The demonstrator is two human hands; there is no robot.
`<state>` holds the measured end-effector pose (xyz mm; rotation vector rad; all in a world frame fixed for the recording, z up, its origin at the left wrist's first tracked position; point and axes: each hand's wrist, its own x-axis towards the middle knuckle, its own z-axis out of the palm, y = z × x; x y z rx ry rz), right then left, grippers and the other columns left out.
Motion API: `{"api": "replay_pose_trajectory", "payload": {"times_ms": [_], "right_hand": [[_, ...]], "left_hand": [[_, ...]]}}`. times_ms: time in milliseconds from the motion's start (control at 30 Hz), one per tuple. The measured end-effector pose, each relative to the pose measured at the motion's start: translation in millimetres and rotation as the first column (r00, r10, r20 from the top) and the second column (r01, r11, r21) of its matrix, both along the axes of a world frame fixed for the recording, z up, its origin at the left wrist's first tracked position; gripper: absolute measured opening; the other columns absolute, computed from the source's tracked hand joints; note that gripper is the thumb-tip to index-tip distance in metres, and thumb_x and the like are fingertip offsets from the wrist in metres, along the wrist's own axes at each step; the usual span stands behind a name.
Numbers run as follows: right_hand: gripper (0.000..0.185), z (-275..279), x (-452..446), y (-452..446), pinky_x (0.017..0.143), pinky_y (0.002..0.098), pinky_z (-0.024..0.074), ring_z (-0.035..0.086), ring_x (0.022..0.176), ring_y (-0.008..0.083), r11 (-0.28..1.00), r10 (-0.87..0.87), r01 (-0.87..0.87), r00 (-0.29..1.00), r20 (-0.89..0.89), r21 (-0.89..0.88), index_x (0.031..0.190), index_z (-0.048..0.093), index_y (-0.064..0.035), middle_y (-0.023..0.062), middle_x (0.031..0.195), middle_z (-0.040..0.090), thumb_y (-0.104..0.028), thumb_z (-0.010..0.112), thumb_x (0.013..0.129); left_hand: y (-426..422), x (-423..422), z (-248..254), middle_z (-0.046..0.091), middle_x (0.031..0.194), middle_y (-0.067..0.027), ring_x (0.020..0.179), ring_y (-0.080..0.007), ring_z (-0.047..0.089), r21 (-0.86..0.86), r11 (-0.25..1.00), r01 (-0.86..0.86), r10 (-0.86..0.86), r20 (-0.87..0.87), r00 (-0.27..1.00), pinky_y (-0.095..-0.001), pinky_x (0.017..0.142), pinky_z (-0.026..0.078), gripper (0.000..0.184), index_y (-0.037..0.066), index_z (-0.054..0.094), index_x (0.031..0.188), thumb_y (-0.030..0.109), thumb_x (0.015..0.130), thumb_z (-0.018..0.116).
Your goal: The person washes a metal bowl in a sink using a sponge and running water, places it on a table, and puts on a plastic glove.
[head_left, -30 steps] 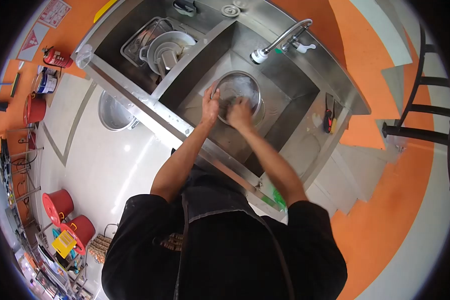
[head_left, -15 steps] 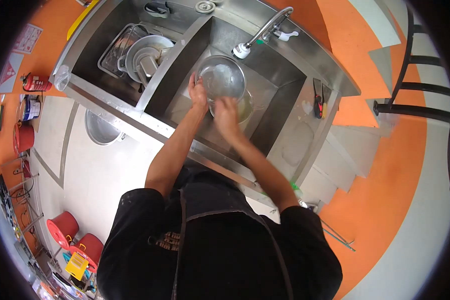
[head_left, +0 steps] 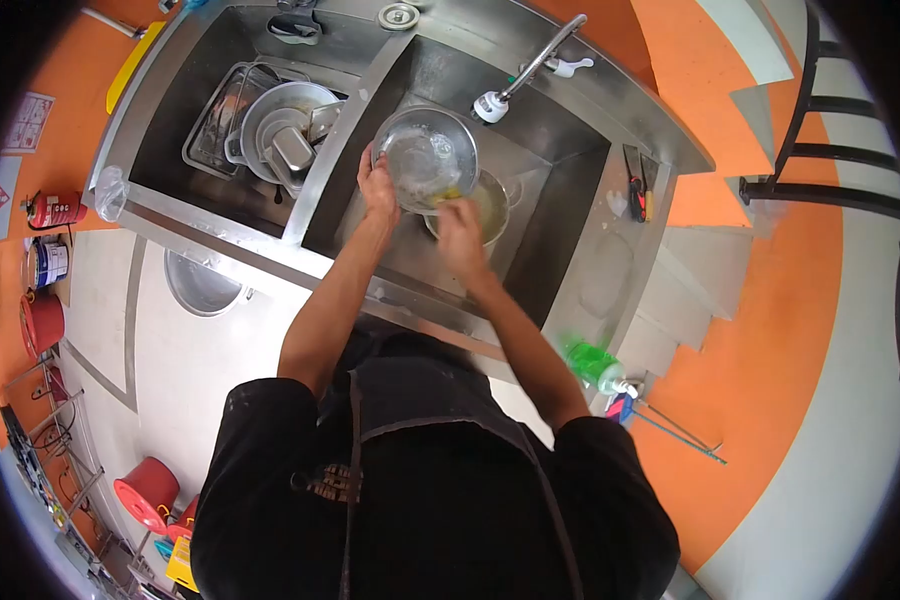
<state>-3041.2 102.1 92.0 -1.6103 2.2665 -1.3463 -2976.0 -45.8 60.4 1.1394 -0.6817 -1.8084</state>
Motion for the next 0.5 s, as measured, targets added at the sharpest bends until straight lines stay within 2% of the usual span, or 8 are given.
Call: {"api": "replay_pose_trajectory", "payload": {"times_ms": [100, 200, 300, 333, 400, 467, 500], "right_hand": [[0.013, -4.1, -10.7, -5.7, 0.077, 0.0368, 0.0431, 0.054, 0.085, 0.0295, 0.992, -0.12, 0.122, 0.991, -0.061, 0.035, 0.088, 0.062, 0.0024, 0.0156, 0.088, 0.054, 0.002, 0.054, 0.078], [0.013, 5.4, 52.8, -15.2, 0.079, 0.0362, 0.0425, 0.053, 0.089, 0.0293, 0.999, -0.041, 0.04, 0.985, 0.168, 0.006, 0.088, 0.062, 0.0021, 0.0158, 0.091, 0.055, -0.001, 0.053, 0.078], [0.013, -12.4, 53.7, -9.6, 0.078, 0.0348, 0.0436, 0.055, 0.088, 0.0296, 0.992, -0.072, 0.068, 0.997, 0.037, 0.106, 0.089, 0.061, 0.0017, 0.0161, 0.093, 0.055, -0.003, 0.054, 0.079], [0.013, -13.9, 37.4, -0.7, 0.077, 0.0329, 0.0446, 0.056, 0.086, 0.0292, 0.989, -0.115, 0.117, 0.993, -0.024, 0.086, 0.09, 0.061, 0.0017, 0.0165, 0.095, 0.056, -0.004, 0.054, 0.08], [0.016, -17.0, 7.2, 15.7, 0.075, 0.0341, 0.0457, 0.057, 0.085, 0.0295, 0.953, -0.292, 0.287, 0.955, 0.042, 0.094, 0.094, 0.06, 0.0009, 0.0164, 0.095, 0.057, -0.006, 0.057, 0.08], [0.018, 1.7, -10.0, 19.5, 0.077, 0.0393, 0.0444, 0.056, 0.087, 0.0333, 0.893, -0.45, 0.442, 0.871, 0.196, 0.086, 0.095, 0.059, -0.0013, 0.018, 0.096, 0.056, -0.008, 0.059, 0.078], [0.019, 15.0, -9.2, 12.5, 0.077, 0.0389, 0.0445, 0.056, 0.087, 0.0332, 0.897, -0.442, 0.439, 0.879, 0.177, 0.06, 0.096, 0.058, -0.0011, 0.0178, 0.097, 0.056, -0.007, 0.06, 0.078]], "left_hand": [[-1.3, 0.0, 11.8, 0.048, 0.124, -0.0117, 0.111, -0.0218, 0.046, 0.049, 0.998, -0.048, 0.051, -0.057, 0.997, -0.031, 0.096, 0.034, 0.04, 0.003, 0.041, 0.128, 0.009, 0.089, 0.045], [-4.5, -0.6, 16.9, 0.047, 0.124, -0.0128, 0.111, -0.0213, 0.046, 0.1, 0.994, -0.05, 0.059, -0.094, 0.994, -0.0309, 0.096, 0.033, 0.04, 0.001, 0.04, 0.129, 0.008, 0.089, 0.045], [-14.7, 2.7, 31.9, 0.046, 0.126, -0.0136, 0.112, -0.0214, 0.045, 0.066, 0.998, -0.015, 0.02, -0.069, 0.997, -0.0314, 0.097, 0.033, 0.042, 0.0, 0.038, 0.13, 0.008, 0.089, 0.045], [-17.0, 6.3, 36.9, 0.046, 0.126, -0.0138, 0.113, -0.0215, 0.045, 0.044, 0.999, 0.001, 0.001, -0.048, 0.999, -0.0316, 0.097, 0.032, 0.043, -0.001, 0.037, 0.13, 0.008, 0.089, 0.045], [-30.1, 8.8, 47.6, 0.046, 0.127, -0.0136, 0.114, -0.0221, 0.045, -0.03, 1.0, -0.009, 0.009, 0.007, 1.0, -0.0318, 0.098, 0.032, 0.043, -0.001, 0.037, 0.13, 0.009, 0.089, 0.045], [-27.7, 15.8, 51.2, 0.046, 0.127, -0.0133, 0.114, -0.0225, 0.044, -0.095, 0.995, 0.015, -0.006, 0.093, 0.996, -0.0315, 0.098, 0.032, 0.042, -0.002, 0.039, 0.129, 0.011, 0.09, 0.046], [-29.5, 15.8, 54.1, 0.046, 0.127, -0.0132, 0.115, -0.0226, 0.044, -0.142, 0.989, 0.036, -0.015, 0.141, 0.99, -0.0312, 0.098, 0.032, 0.041, -0.002, 0.039, 0.128, 0.012, 0.09, 0.046]]}}
